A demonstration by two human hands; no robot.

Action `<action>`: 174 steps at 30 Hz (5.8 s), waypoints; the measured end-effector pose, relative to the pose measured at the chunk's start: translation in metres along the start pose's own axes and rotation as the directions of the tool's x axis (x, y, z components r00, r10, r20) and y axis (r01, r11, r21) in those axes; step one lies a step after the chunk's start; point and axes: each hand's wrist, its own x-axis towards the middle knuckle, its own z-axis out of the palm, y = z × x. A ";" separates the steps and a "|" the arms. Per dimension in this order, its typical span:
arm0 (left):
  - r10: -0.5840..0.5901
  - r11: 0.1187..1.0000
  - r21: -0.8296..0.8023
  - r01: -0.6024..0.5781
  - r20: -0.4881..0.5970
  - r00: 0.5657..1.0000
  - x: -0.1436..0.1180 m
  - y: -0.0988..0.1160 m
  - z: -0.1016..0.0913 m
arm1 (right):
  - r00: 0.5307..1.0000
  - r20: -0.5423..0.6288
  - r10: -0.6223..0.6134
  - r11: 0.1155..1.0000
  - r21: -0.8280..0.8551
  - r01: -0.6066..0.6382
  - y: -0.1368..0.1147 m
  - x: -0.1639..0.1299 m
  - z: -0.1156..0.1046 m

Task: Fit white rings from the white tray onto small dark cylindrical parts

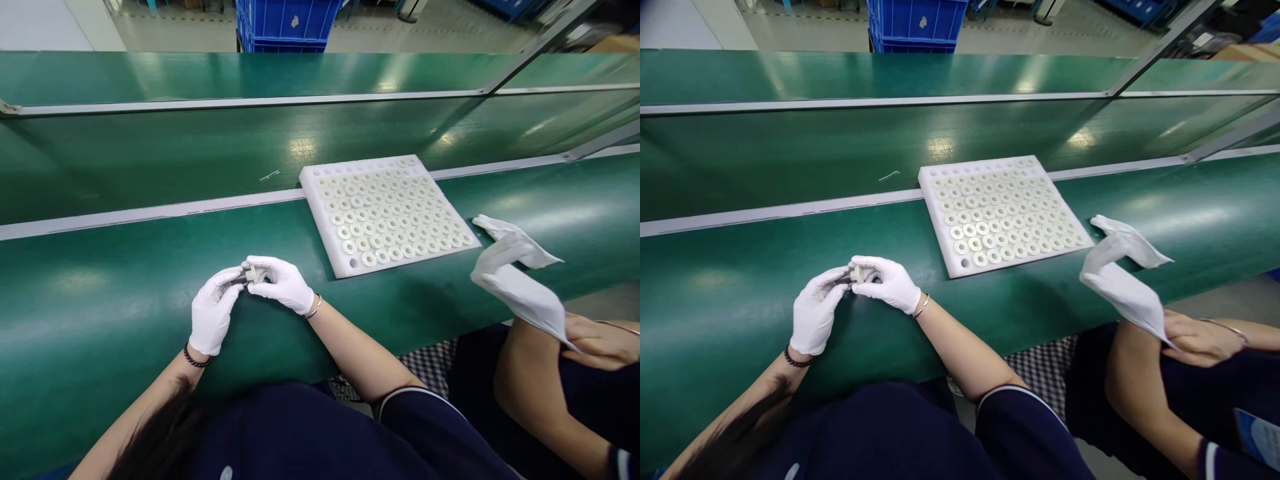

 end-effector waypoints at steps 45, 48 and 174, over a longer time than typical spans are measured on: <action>0.006 0.998 -0.061 -0.008 -0.029 1.000 0.001 0.000 0.001 | 0.952 0.066 -0.299 0.909 -0.285 0.305 -0.007 0.001 0.000; -0.039 0.995 -0.097 0.038 -0.008 0.999 0.001 0.004 0.002 | 0.922 0.082 -0.379 0.873 -0.300 0.385 -0.007 0.002 0.000; -0.010 0.999 0.034 0.012 -0.067 0.998 -0.005 -0.001 0.001 | 0.828 0.166 -0.536 0.545 -0.681 0.489 -0.004 -0.003 0.006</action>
